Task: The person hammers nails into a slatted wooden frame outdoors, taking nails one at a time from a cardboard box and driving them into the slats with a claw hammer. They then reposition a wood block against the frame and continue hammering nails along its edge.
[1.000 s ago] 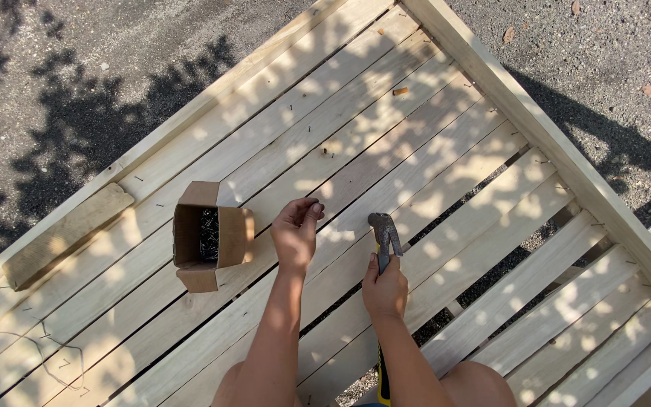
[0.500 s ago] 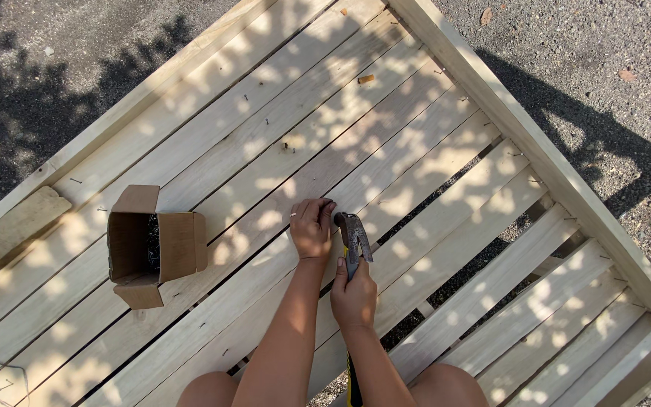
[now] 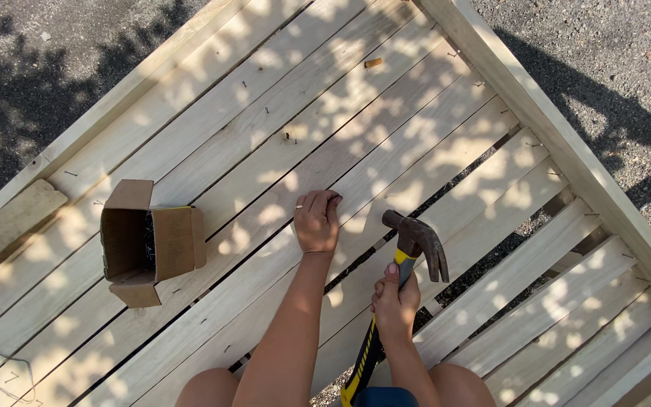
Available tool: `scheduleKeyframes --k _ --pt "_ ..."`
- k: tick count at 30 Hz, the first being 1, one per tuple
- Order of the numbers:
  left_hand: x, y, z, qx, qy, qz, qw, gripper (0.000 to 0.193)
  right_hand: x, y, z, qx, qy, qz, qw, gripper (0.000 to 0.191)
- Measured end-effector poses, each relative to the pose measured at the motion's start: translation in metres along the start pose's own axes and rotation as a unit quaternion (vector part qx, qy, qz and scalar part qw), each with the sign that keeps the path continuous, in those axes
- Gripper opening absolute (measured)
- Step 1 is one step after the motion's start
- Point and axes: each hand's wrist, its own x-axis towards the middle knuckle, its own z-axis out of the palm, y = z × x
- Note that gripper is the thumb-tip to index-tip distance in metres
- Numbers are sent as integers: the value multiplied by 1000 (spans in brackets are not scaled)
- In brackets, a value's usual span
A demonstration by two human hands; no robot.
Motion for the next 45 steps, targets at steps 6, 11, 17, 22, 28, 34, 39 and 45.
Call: scheduleKeyframes --k 6,11,17,22,28,34,39,45 --pt "-1 -4 2 -15 -6 26 1000 7 2 -3 7 0 -32 -28 999 31" --pt "-2 -5 1 -16 2 34 999 10 9 -16 9 -18 -39 -64 997 30" --pt "-1 -2 1 1 -11 37 999 8 15 -31 7 -29 -80 -123 989 36" --pt "-2 1 3 18 -19 29 999 8 11 -38 11 -147 -62 -137 978 32" --pt "-3 3 4 34 -10 37 999 8 7 -46 17 -214 -53 -181 959 29" --pt "-5 2 6 26 -21 26 999 8 7 -41 20 -391 -41 -167 904 50" --pt "-2 2 6 30 -18 26 999 10 11 -44 32 -398 -46 -237 885 40" --pt "-5 5 1 -2 -25 45 999 26 3 -62 26 -353 -16 -208 912 34"
